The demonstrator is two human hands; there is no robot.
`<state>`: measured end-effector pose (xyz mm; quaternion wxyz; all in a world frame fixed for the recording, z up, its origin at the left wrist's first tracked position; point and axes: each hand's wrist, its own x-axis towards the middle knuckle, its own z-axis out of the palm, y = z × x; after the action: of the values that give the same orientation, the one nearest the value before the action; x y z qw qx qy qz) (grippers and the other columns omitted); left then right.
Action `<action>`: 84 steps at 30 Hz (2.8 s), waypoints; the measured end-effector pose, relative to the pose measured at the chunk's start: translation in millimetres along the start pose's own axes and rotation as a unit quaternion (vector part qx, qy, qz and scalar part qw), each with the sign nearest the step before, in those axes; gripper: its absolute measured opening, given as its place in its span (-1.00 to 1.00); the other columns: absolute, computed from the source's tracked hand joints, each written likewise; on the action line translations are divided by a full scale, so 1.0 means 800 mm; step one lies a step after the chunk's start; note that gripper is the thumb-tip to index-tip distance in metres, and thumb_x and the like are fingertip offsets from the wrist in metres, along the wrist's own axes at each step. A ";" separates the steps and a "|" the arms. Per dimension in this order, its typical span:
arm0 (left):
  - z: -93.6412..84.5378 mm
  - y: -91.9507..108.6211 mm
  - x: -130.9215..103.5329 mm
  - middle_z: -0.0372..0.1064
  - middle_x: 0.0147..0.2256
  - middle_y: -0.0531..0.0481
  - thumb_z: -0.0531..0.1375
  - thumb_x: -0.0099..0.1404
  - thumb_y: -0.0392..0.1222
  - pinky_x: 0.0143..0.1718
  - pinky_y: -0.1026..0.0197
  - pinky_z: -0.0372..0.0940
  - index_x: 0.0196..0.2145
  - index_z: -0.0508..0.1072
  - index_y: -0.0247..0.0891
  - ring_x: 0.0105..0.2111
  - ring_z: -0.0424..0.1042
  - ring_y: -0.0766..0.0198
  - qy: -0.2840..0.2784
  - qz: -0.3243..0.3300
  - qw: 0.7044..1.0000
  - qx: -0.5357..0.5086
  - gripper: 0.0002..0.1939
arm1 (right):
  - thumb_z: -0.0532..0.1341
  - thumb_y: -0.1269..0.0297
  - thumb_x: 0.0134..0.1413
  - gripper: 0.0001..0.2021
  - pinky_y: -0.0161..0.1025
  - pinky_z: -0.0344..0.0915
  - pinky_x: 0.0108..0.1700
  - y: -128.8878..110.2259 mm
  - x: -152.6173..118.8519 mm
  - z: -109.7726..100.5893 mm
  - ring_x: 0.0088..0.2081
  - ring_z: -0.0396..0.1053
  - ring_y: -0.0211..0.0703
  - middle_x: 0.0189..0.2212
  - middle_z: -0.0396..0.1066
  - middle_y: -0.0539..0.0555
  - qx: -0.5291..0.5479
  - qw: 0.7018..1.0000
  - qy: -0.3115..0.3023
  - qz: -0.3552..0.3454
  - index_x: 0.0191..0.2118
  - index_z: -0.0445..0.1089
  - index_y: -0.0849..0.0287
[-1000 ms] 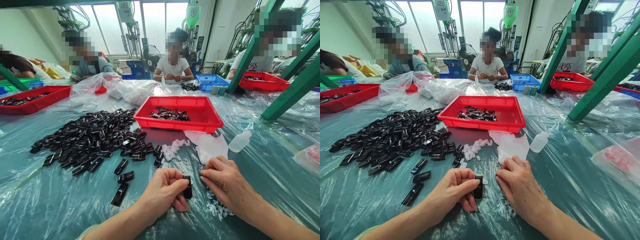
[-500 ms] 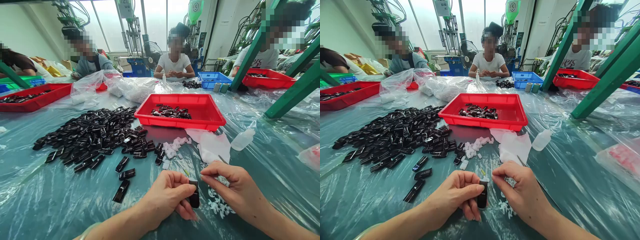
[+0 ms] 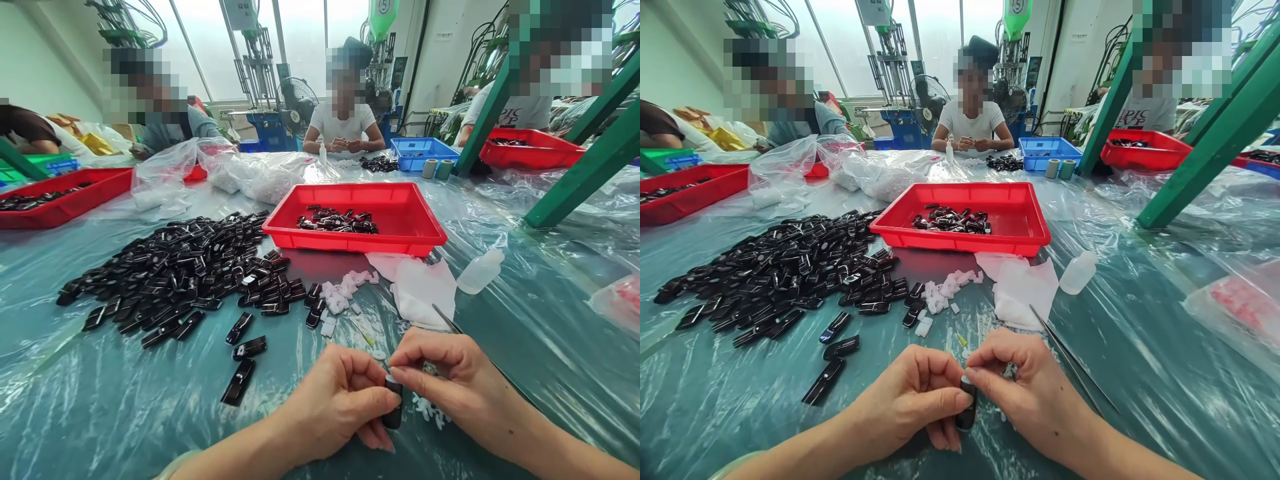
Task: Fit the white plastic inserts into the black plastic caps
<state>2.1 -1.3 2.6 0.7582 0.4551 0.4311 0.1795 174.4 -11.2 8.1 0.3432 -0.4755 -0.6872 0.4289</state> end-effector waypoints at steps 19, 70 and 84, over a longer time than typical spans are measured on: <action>0.006 -0.003 -0.005 0.25 -0.58 0.07 0.16 0.08 -0.16 -0.53 0.34 0.25 -0.46 0.37 -0.36 -0.60 0.32 0.38 0.067 0.055 0.991 0.098 -0.82 | 0.10 0.59 0.05 -0.77 -0.34 0.30 -0.39 0.009 -0.011 0.002 -0.39 0.30 -0.27 -0.43 0.36 0.04 -0.139 0.964 0.019 -0.226 -0.24 0.39 0.17; -0.096 0.057 -0.088 0.33 -0.47 -0.02 0.17 0.00 -0.29 -0.31 0.21 0.17 -0.57 0.42 -0.25 -0.36 0.34 0.17 0.266 0.044 0.766 0.583 -0.96 | 0.09 0.39 0.09 -0.78 -0.21 0.41 -0.29 0.027 -0.004 0.004 -0.29 0.45 -0.13 -0.35 0.49 0.04 -0.317 0.891 0.124 -0.301 -0.14 0.37 0.13; -0.049 0.075 -0.043 0.47 -0.41 -0.08 0.01 0.23 -0.08 -0.50 0.35 0.29 -0.26 0.44 -0.35 -0.49 0.43 0.31 0.103 0.064 0.922 0.369 -0.68 | 0.12 0.41 0.06 -0.79 -0.18 0.42 -0.30 0.020 -0.005 0.004 -0.30 0.43 -0.13 -0.34 0.48 0.06 -0.300 0.903 0.117 -0.283 -0.16 0.35 0.16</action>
<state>-42.0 28.3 61.5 0.4750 0.7078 0.5129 0.1017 178.7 -12.9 -8.0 0.3689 -0.3879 -0.8442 0.0286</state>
